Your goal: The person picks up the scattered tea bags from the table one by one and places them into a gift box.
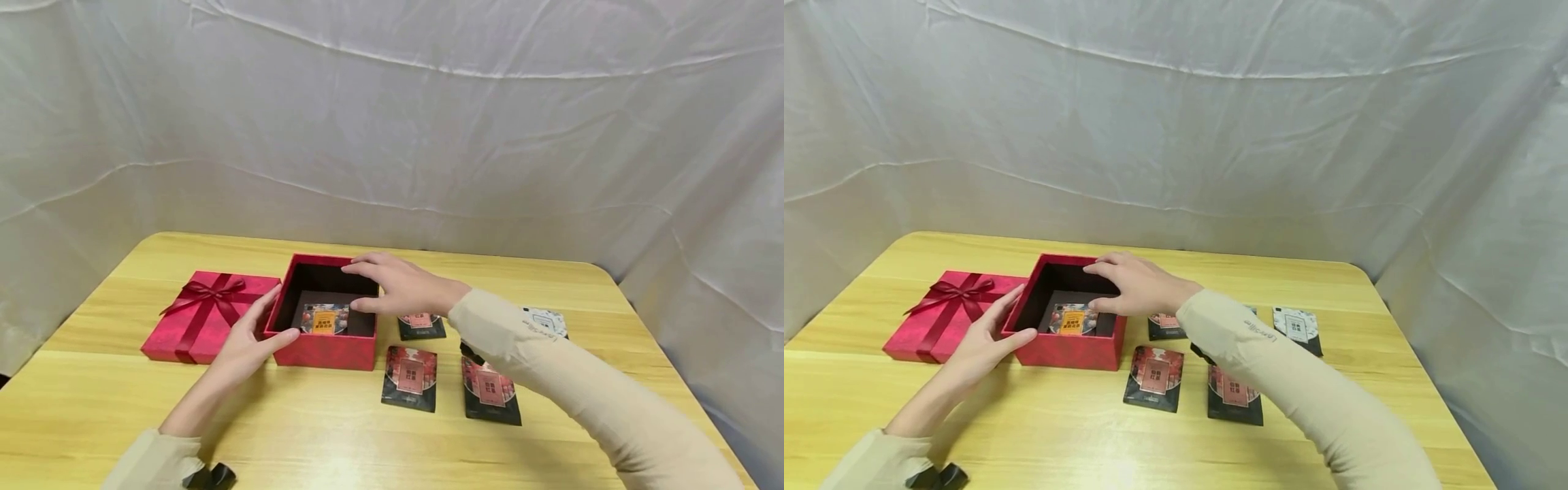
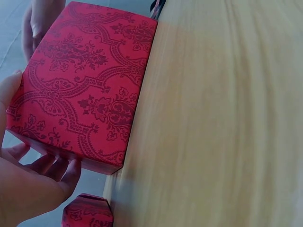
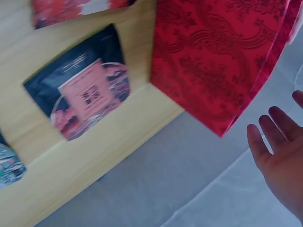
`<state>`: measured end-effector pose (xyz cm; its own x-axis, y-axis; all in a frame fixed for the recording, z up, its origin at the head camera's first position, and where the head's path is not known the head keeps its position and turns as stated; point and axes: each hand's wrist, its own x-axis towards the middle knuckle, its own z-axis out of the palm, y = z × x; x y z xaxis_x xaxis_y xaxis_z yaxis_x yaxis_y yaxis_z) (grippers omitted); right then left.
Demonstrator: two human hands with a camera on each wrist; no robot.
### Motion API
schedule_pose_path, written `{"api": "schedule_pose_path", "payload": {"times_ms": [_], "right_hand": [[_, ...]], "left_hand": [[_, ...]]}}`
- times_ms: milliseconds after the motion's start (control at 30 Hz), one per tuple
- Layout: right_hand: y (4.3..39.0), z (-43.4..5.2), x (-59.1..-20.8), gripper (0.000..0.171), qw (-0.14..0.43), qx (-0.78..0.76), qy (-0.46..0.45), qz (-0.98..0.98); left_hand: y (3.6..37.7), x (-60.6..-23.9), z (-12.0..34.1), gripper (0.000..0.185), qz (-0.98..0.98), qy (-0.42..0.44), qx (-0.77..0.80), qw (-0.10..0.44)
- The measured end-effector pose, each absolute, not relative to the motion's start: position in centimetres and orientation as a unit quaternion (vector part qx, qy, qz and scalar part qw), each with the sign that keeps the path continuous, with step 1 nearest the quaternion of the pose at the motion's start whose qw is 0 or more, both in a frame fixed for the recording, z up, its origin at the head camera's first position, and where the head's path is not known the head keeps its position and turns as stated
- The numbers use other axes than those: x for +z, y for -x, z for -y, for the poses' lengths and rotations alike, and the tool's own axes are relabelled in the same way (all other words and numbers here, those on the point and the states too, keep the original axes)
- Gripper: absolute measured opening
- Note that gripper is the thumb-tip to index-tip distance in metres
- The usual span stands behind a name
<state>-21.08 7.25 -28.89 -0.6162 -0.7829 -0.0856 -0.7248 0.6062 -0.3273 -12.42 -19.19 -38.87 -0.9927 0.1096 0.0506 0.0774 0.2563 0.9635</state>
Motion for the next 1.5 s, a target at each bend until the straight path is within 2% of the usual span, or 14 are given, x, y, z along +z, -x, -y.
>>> {"api": "schedule_pose_path", "payload": {"times_ms": [433,767,1033,1500], "right_hand": [[21.5,-12.9,-29.3,0.061,0.098,-0.164,0.391,-0.901],[21.7,-17.5,-31.9,0.064,0.096,-0.193,0.342,-0.915],[22.1,-21.3,-34.8,0.058,0.088,-0.224,0.292,-0.925],[22.5,-29.2,-37.4,0.06,0.075,-0.29,0.194,-0.934]], "left_hand": [[12.1,-38.7,19.3,0.081,-0.79,-0.054,0.61,0.016],[11.9,-38.7,19.5,0.08,-0.783,-0.052,0.619,0.019],[12.0,-38.9,19.6,0.081,-0.784,-0.051,0.618,0.022],[12.6,-39.3,19.6,0.08,-0.785,-0.048,0.618,0.022]]}}
